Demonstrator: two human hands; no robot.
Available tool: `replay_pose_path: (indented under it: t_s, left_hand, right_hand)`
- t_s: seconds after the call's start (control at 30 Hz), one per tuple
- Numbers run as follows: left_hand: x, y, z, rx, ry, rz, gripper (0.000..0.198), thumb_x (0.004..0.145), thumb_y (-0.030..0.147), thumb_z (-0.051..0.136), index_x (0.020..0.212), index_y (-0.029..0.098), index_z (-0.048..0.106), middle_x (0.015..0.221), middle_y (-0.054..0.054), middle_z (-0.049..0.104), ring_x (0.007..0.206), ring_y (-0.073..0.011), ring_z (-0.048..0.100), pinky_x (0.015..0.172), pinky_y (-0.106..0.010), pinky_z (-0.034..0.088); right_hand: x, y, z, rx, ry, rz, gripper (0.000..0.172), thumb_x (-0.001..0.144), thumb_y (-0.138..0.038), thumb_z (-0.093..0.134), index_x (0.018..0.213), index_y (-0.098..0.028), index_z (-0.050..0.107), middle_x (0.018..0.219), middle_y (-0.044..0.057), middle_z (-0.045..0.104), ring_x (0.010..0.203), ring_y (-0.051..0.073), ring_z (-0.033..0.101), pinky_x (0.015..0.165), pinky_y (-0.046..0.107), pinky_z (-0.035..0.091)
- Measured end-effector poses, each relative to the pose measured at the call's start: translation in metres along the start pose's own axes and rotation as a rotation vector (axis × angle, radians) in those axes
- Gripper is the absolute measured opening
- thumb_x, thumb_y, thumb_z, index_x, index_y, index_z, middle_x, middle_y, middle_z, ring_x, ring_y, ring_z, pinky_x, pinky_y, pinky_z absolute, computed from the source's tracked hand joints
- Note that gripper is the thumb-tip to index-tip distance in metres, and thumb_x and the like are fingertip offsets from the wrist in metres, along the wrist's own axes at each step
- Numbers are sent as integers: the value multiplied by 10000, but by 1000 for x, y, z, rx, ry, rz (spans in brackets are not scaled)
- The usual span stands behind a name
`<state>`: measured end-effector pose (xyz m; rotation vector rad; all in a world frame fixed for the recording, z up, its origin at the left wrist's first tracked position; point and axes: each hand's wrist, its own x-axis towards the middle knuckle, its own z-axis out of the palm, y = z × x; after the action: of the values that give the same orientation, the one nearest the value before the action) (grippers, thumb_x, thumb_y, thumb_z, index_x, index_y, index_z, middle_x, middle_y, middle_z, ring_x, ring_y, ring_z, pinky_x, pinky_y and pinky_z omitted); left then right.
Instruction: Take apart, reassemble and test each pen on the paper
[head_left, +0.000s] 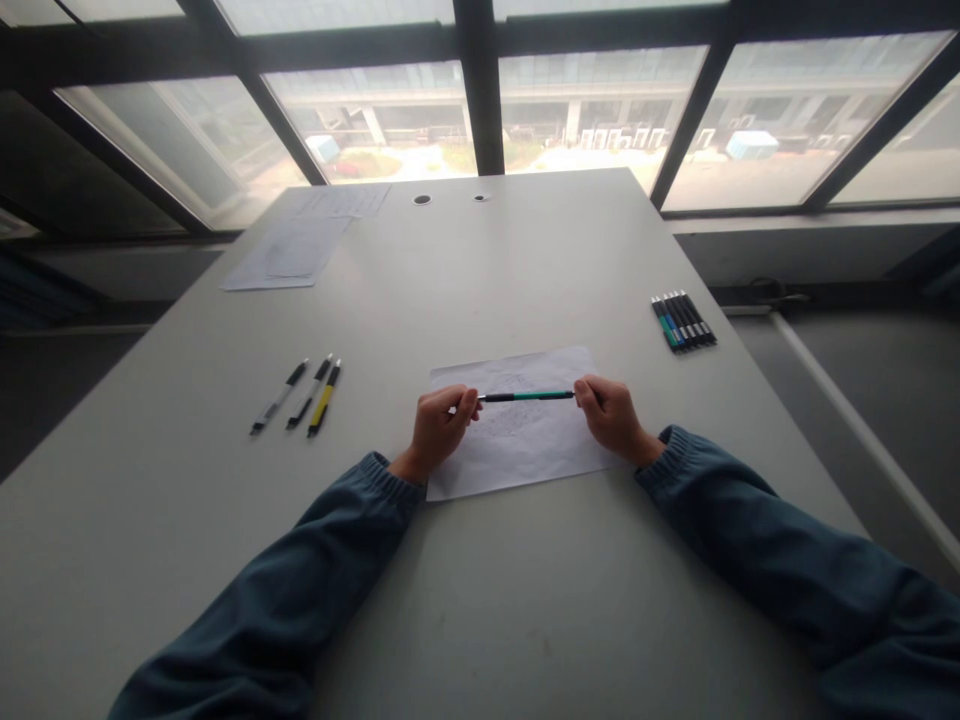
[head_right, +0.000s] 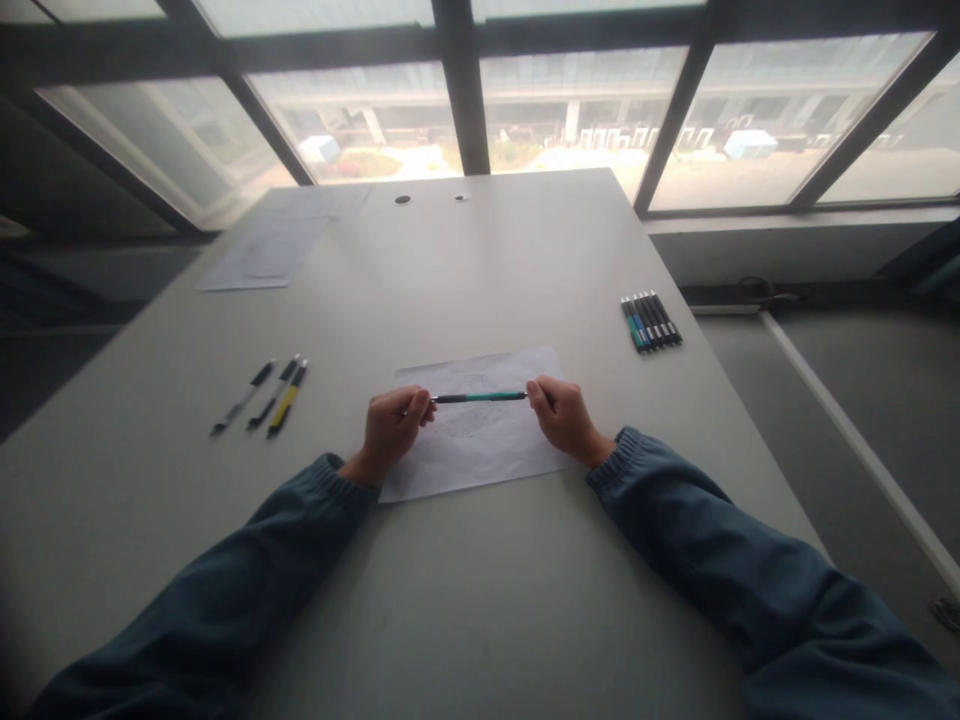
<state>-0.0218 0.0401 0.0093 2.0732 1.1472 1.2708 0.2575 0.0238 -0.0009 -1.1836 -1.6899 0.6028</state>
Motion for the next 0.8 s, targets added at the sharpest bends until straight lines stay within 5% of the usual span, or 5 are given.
replay_pose_path:
  t_s: [0.8]
  left_hand:
    - [0, -1, -2, -164, -75, 42, 405, 997, 351, 562, 653, 161, 661, 575, -16, 631, 515, -100, 577, 528, -221, 437]
  right_hand:
    - [-2, 6, 0, 39, 3, 12, 550, 1026, -525, 433, 572, -214, 429, 515, -25, 428, 493, 115, 403, 532, 289, 316]
